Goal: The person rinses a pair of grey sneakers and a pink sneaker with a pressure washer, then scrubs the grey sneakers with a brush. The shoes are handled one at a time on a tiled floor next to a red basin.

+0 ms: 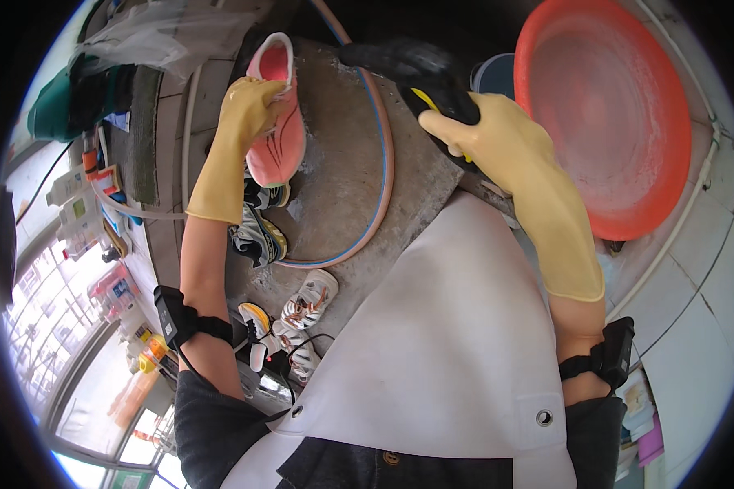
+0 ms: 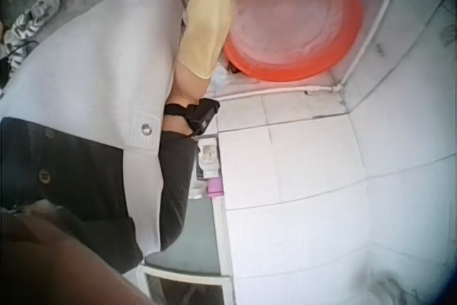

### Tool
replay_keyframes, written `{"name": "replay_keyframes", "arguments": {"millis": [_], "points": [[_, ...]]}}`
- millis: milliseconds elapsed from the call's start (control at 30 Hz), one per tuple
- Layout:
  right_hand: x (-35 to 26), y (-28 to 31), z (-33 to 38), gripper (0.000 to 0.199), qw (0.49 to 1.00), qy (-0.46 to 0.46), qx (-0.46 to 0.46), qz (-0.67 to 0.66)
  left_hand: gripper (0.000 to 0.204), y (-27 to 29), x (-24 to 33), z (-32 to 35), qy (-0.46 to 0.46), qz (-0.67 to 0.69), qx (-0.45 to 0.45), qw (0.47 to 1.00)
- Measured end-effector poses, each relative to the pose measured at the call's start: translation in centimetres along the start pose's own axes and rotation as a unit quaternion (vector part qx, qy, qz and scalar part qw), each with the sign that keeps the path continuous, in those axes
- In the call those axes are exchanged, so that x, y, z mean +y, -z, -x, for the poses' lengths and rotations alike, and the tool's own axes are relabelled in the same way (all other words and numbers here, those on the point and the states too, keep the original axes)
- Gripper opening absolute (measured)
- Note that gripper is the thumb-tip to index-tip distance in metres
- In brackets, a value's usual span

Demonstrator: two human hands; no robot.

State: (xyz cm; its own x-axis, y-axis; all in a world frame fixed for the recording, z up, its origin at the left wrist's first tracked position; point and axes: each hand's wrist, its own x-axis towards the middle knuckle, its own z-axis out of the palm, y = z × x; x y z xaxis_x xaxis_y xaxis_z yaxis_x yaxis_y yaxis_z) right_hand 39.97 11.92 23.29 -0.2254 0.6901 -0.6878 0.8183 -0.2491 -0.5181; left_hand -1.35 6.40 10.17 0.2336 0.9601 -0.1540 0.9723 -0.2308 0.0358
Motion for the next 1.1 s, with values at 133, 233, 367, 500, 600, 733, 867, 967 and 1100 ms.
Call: {"name": "replay_keyframes", "arguments": {"millis": [133,233,367,500,600,733,867,967,1100], "points": [[1.2,-0.3,0.2,0.055,1.0,0.008,0.021,0.013,0.044,0.7,0.8,2.2,0.075,0.2,0.042,0.976],[1.3,-0.4,0.5,0.057,1.0,0.018,0.011,0.007,0.046,2.6,2.1,3.1,0.072,0.281,0.053,0.956],[1.3,-0.6,0.6,0.059,0.999,0.02,0.007,0.027,0.046,2.8,2.7,4.2,0.029,0.366,0.115,0.923],[1.4,-0.8,0.6,0.059,0.999,0.022,0.001,0.033,0.042,3.7,3.1,4.4,0.015,0.346,0.118,0.931],[1.3,-0.8,0.8,0.06,0.999,0.021,0.009,0.036,0.039,3.7,2.9,4.3,-0.023,0.291,0.143,0.946],[1.8,-0.9,0.6,0.057,0.999,0.014,-0.002,0.035,0.038,3.0,2.6,4.3,-0.021,0.269,0.152,0.951],[1.7,-1.0,0.6,0.056,0.999,0.004,-0.014,0.037,0.04,3.4,2.6,4.8,0.011,0.207,0.131,0.97],[1.7,-1.1,0.6,0.056,0.999,0.009,-0.009,0.036,0.04,4.1,3.7,4.9,0.018,0.122,0.15,0.981],[1.5,-1.1,0.5,0.057,0.999,0.009,-0.008,0.039,0.034,5.0,5.0,4.6,0.015,0.026,0.141,0.99]]}}
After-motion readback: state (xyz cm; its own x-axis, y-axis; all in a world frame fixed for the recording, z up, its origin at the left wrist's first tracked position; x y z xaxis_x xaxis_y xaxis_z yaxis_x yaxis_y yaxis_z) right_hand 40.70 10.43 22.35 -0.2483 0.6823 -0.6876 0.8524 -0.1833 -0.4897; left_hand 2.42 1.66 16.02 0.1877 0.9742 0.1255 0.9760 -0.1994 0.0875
